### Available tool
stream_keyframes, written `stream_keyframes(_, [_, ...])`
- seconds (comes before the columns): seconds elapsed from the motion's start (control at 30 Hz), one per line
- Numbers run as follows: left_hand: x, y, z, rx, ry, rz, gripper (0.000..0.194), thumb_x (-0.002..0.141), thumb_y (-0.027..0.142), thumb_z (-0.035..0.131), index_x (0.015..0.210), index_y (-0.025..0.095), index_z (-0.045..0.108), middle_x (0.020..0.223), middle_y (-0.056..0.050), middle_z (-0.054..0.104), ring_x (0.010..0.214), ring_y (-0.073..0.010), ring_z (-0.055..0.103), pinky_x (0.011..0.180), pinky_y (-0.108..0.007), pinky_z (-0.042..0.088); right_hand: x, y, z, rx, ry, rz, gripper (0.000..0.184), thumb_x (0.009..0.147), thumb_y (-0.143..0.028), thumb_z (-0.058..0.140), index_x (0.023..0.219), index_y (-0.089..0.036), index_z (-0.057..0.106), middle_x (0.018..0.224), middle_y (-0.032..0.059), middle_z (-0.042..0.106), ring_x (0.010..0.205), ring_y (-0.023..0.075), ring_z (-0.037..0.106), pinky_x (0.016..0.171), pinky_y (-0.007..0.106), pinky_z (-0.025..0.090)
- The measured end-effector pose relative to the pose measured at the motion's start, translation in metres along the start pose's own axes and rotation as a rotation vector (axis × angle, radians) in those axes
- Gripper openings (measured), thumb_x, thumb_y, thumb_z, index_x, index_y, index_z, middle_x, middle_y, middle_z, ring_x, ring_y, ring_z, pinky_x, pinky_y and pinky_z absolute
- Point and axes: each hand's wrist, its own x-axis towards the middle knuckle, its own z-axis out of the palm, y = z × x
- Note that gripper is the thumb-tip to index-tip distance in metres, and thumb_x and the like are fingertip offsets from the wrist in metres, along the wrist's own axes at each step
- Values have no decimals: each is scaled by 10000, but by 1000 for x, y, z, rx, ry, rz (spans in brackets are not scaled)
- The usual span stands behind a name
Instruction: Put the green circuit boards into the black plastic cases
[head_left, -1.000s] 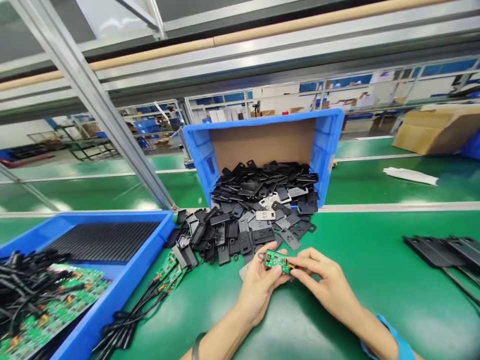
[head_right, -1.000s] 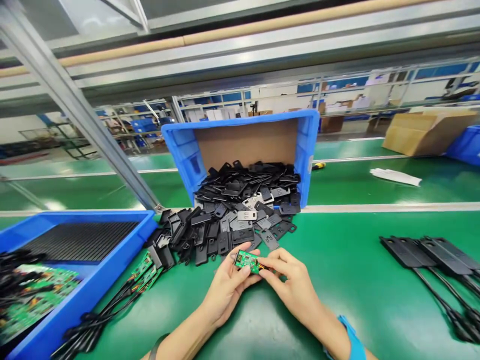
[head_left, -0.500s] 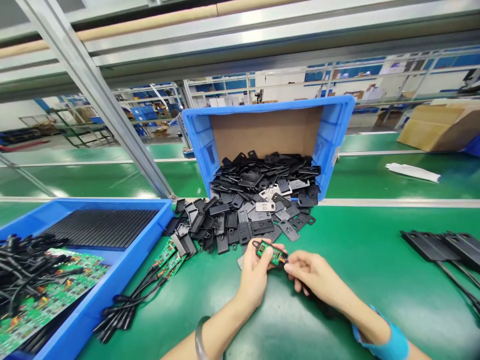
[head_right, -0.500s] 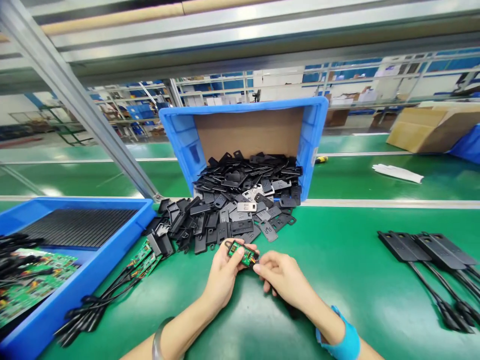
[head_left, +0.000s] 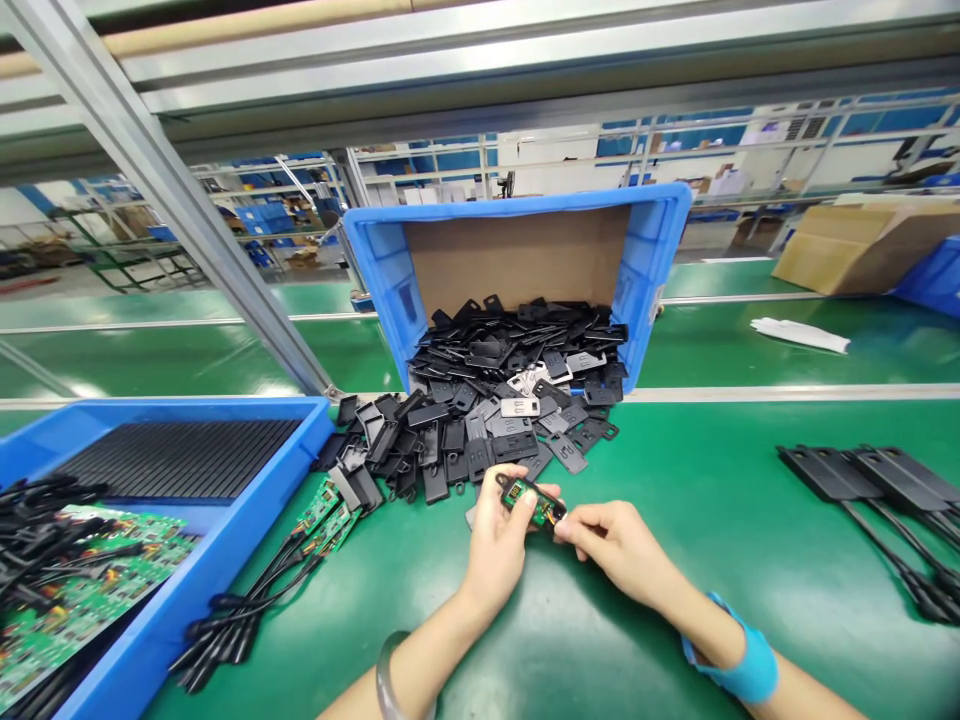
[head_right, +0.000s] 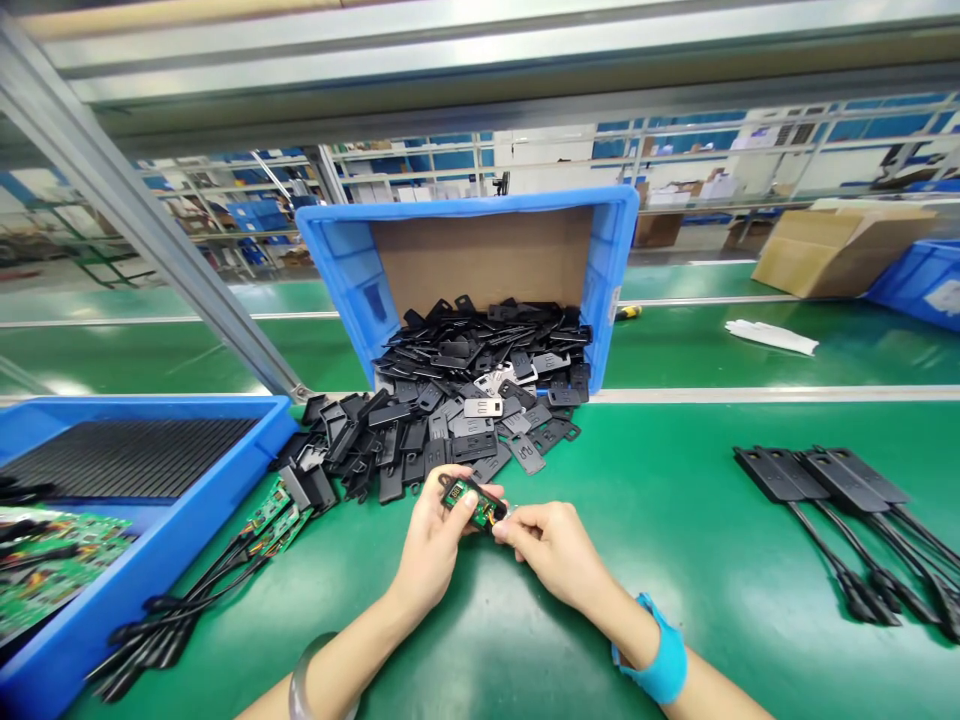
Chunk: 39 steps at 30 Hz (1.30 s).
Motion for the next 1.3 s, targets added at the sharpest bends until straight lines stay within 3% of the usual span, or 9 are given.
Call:
stream_keyframes(0.17, [-2, -1, 6, 73, 49, 77, 193, 851, 265, 515, 1001, 217, 403, 960, -60, 674, 893, -181, 631, 790, -338, 495, 3, 2, 3, -55, 55, 29, 378, 833, -419, 487, 635, -140, 648, 454, -32, 503, 436, 88, 399, 451, 204, 277])
stream_keyframes(0.27, [0, 0, 9, 57, 48, 21, 190, 848, 285, 518, 983, 208, 409, 884, -40, 676, 772, -153, 637, 739, -309, 505, 3, 2, 4, -68, 24, -3, 385, 835, -413, 508, 570, -147, 595, 454, -38, 506, 427, 79, 401, 444, 197, 276])
stream_keyframes(0.33, [1, 1, 10, 55, 28, -42, 162, 845, 305, 511, 931, 195, 429, 797, -22, 665, 667, -129, 618, 658, -266, 506, 1, 1, 3, -120, 22, -89, 404, 813, -406, 559, 499, -153, 536, 437, -50, 463, 425, 71, 374, 437, 198, 259])
stream_keyframes(0.4, [2, 0, 9, 123, -14, -104, 153, 834, 326, 508, 867, 188, 450, 716, -3, 631, 574, -113, 574, 510, -212, 472, -1, -1, 0, -183, 109, -198, 375, 812, -380, 582, 514, -157, 536, 467, -47, 463, 451, 75, 384, 449, 201, 278])
stream_keyframes(0.5, [1, -5, 6, 333, -122, -157, 146, 827, 330, 485, 849, 187, 491, 668, 15, 600, 455, -94, 487, 351, -176, 348, -3, 0, -6, -237, 287, -363, 203, 874, -299, 522, 761, -169, 629, 637, -6, 569, 561, 102, 493, 536, 205, 384])
stream_keyframes(0.57, [0, -8, 5, 471, -173, -128, 118, 829, 286, 465, 846, 185, 522, 658, 17, 610, 442, -88, 475, 378, -181, 348, -2, 2, -10, -314, 340, -494, 169, 898, -251, 486, 893, -188, 643, 746, 24, 601, 660, 119, 547, 611, 216, 430])
stream_keyframes(0.7, [-2, -8, 6, 659, -187, 3, 108, 807, 188, 456, 780, 177, 560, 628, 11, 627, 584, -121, 566, 562, -215, 410, -1, 7, -12, -546, 371, -671, 209, 917, -212, 451, 942, -201, 658, 796, 47, 614, 732, 135, 562, 637, 229, 449])
stream_keyframes(1.3, [-5, -2, 10, 829, -192, 42, 178, 776, 158, 450, 837, 195, 613, 662, 2, 659, 632, -169, 582, 619, -252, 402, 2, 12, -12, -580, 285, -646, 190, 921, -199, 445, 870, -171, 626, 801, 50, 625, 751, 148, 541, 670, 252, 431])
